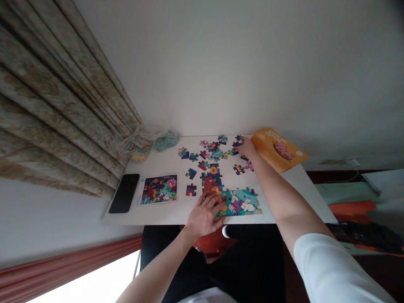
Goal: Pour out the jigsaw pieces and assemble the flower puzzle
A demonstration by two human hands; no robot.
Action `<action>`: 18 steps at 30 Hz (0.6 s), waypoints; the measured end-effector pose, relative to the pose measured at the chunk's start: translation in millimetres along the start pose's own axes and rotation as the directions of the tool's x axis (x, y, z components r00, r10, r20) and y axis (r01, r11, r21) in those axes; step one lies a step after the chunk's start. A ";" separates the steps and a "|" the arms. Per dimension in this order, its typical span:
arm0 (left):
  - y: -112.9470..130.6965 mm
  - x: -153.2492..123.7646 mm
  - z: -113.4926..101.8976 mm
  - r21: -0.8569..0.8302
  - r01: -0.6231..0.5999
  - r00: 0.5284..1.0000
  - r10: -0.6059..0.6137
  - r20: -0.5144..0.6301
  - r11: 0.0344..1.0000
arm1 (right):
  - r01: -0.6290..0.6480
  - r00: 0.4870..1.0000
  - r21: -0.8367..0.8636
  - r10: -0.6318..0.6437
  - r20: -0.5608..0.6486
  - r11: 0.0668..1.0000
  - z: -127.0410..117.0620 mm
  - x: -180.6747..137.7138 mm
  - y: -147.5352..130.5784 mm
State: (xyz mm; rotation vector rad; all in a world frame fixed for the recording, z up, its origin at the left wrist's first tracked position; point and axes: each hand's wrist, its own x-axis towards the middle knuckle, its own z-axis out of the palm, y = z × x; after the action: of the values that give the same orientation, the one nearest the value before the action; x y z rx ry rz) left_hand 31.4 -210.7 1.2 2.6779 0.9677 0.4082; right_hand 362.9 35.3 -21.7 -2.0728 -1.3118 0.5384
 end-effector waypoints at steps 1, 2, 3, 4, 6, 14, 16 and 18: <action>-0.1 0.0 0.1 0.003 -0.001 1.000 0.001 0.001 1.000 | -0.022 1.000 0.041 0.022 0.013 0.999 -1.2 0.2 -2.7; -0.2 0.0 0.0 0.004 -0.001 1.000 0.001 0.002 1.000 | -0.037 0.999 0.088 0.036 0.017 0.995 -2.8 -0.4 -5.6; -0.2 0.0 -0.2 0.005 -0.001 1.000 0.001 0.002 1.000 | -0.045 0.999 0.142 0.044 0.011 0.989 -4.7 -2.2 -8.5; -0.2 0.1 -0.5 0.005 -0.001 1.000 0.001 0.003 1.000 | -0.046 0.999 0.207 0.046 0.001 0.977 -7.0 -5.5 -11.6; -0.1 0.3 -1.2 0.005 -0.002 1.000 0.002 0.001 1.000 | -0.025 1.000 0.366 0.030 -0.007 0.930 -12.7 -18.0 -18.2; 1.6 1.7 -2.7 0.021 -0.008 1.000 0.008 -0.016 1.000 | 0.002 0.973 0.718 -0.167 0.160 0.696 -51.9 -135.2 -49.1; 1.6 1.6 -2.4 0.026 -0.013 1.000 0.013 -0.017 1.000 | -0.023 0.965 0.740 -0.179 0.193 0.673 -60.4 -162.7 -55.3; 1.5 1.4 -2.0 0.028 -0.018 1.000 0.019 -0.022 0.999 | -0.033 0.962 0.749 -0.182 0.203 0.661 -66.2 -182.8 -58.6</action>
State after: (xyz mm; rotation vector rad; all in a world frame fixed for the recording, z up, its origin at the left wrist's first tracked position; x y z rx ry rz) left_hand 32.6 -210.5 3.8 2.7145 0.9626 0.4330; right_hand 288.7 -130.6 68.8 -1.2666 -1.0380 1.1325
